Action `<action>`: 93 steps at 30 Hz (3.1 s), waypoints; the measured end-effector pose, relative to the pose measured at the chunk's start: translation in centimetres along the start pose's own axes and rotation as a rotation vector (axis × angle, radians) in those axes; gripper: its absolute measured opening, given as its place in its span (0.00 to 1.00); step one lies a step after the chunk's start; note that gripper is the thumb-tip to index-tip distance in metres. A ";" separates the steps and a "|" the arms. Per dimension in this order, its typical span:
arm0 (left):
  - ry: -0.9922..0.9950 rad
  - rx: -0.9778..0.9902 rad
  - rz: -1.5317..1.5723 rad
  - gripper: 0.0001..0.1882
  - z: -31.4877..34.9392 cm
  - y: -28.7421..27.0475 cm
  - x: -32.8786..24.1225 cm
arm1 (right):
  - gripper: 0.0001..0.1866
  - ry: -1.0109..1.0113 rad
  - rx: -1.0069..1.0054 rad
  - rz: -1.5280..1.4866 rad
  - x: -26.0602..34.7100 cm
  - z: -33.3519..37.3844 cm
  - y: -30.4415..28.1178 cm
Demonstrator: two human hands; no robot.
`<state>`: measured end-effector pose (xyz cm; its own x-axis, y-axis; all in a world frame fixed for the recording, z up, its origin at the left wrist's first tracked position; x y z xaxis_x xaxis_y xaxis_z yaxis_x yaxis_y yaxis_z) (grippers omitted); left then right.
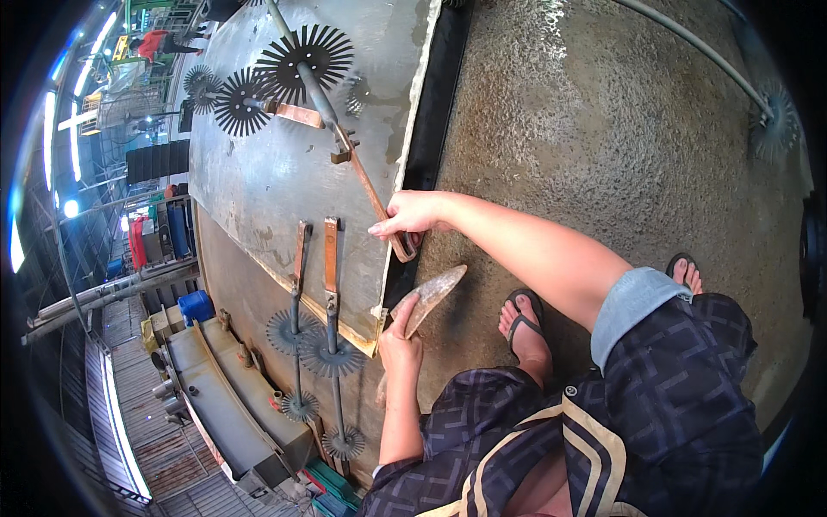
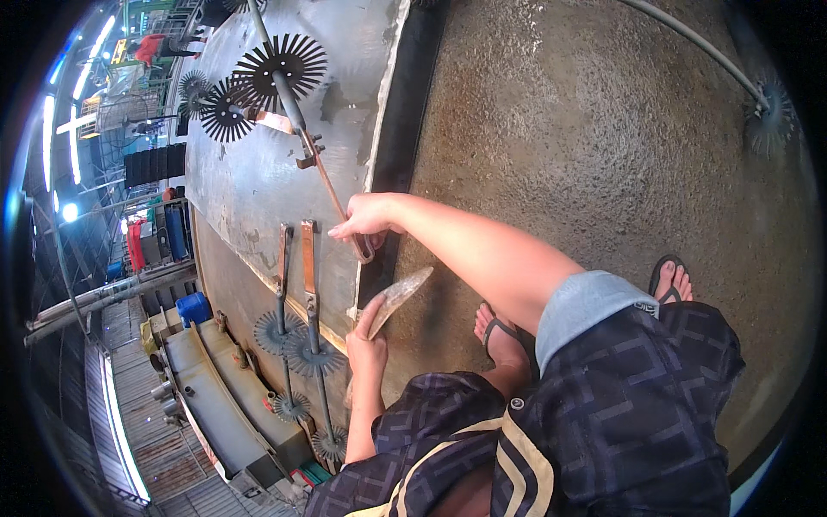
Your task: The person uses a small hand scraper to remove residue from the metal blade of a long-handled floor brush. They repeatedly scrape the blade and wipe it with their hand, then place the brush back on the floor.
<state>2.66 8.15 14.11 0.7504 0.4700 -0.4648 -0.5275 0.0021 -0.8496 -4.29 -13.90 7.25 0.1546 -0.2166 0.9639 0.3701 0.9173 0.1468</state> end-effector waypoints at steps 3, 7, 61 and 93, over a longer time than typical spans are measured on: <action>-0.089 0.002 0.038 0.32 1.1 0.8 0.1 | 0.24 0.041 0.002 -0.036 2.0 1.2 -0.8; -0.130 0.009 0.120 0.29 2.3 1.7 0.3 | 0.23 0.035 -0.009 -0.037 6.6 3.2 -1.9; -0.250 -0.066 0.471 0.38 -2.7 13.5 11.2 | 0.30 0.178 -0.469 0.363 4.7 6.4 -9.5; -0.530 -0.361 -0.387 0.23 -8.5 -9.1 23.8 | 0.33 0.246 -0.624 0.284 4.6 9.5 -13.0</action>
<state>28.75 11.84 8.68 0.5150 0.8571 -0.0114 -0.0334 0.0068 -0.9994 -17.08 -23.66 11.88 0.4968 -0.1345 0.8574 0.7272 0.6038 -0.3266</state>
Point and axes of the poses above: each hand's wrist, its own z-axis away from the middle knuckle, its own y-axis out of the palm, x = y × z, the point moved 2 cm from there along -z, towards the middle knuckle, and after that the axes turned 13 degrees about z, right-handed, at the moved point
